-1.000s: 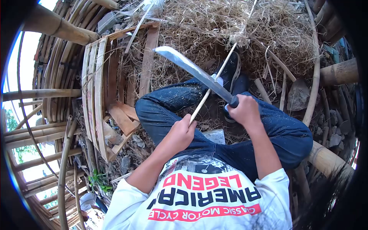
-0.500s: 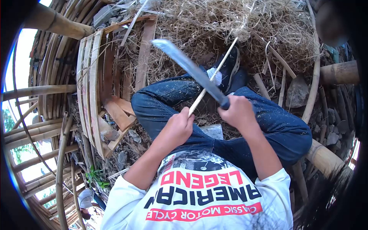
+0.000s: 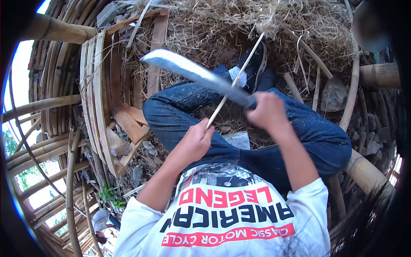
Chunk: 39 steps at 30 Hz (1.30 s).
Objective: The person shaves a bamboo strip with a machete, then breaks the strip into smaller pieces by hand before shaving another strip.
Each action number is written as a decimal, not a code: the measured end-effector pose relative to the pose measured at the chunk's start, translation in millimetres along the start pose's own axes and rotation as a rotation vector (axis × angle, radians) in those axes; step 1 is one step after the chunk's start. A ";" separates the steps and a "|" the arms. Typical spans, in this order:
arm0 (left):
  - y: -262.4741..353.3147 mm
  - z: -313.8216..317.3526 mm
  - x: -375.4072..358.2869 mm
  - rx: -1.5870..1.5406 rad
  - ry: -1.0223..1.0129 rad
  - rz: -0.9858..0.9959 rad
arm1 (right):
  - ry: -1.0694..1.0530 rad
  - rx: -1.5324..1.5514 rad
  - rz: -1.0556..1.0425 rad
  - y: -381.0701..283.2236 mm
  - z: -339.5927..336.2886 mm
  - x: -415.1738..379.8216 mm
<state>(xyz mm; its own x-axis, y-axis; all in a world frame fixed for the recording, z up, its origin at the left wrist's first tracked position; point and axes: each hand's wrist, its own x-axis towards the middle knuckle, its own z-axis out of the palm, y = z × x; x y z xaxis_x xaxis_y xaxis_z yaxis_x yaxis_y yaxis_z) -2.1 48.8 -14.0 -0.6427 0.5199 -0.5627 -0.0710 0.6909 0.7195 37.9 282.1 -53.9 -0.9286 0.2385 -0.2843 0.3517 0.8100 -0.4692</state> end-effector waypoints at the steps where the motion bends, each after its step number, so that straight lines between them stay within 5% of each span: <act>1: -2.6 -1.7 -3.0 -0.008 -0.006 -0.001 | 0.044 0.043 0.070 21.3 1.1 11.3; 5: -5.7 14.6 11.2 -0.019 0.036 0.045 | 0.020 0.073 0.155 17.7 -7.9 12.9; 8: 4.5 12.8 6.1 -0.027 -0.007 -0.019 | -0.082 -0.011 -0.010 -6.6 -8.5 -4.9; 12: 9.0 3.4 10.6 0.057 -0.023 -0.073 | -0.025 0.042 0.197 45.7 -11.3 26.3; 19: 5.2 2.2 6.1 -0.064 -0.057 -0.035 | -0.053 -0.085 0.003 9.1 -16.5 6.7; 23: 7.5 -5.7 -4.7 -0.068 -0.081 -0.049 | 0.065 -0.072 0.118 62.6 -22.3 38.5; 39: 22.6 -5.8 14.6 -0.027 -0.057 -0.078 | 0.086 0.107 0.058 45.8 -21.7 42.4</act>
<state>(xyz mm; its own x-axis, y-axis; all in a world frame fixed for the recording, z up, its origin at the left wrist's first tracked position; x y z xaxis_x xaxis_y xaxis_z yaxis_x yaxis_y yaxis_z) -17.5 69.1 -3.6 -0.5899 0.4933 -0.6393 -0.1404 0.7170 0.6828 12.1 340.9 -69.3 -0.9114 0.3321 -0.2432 0.4116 0.7328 -0.5418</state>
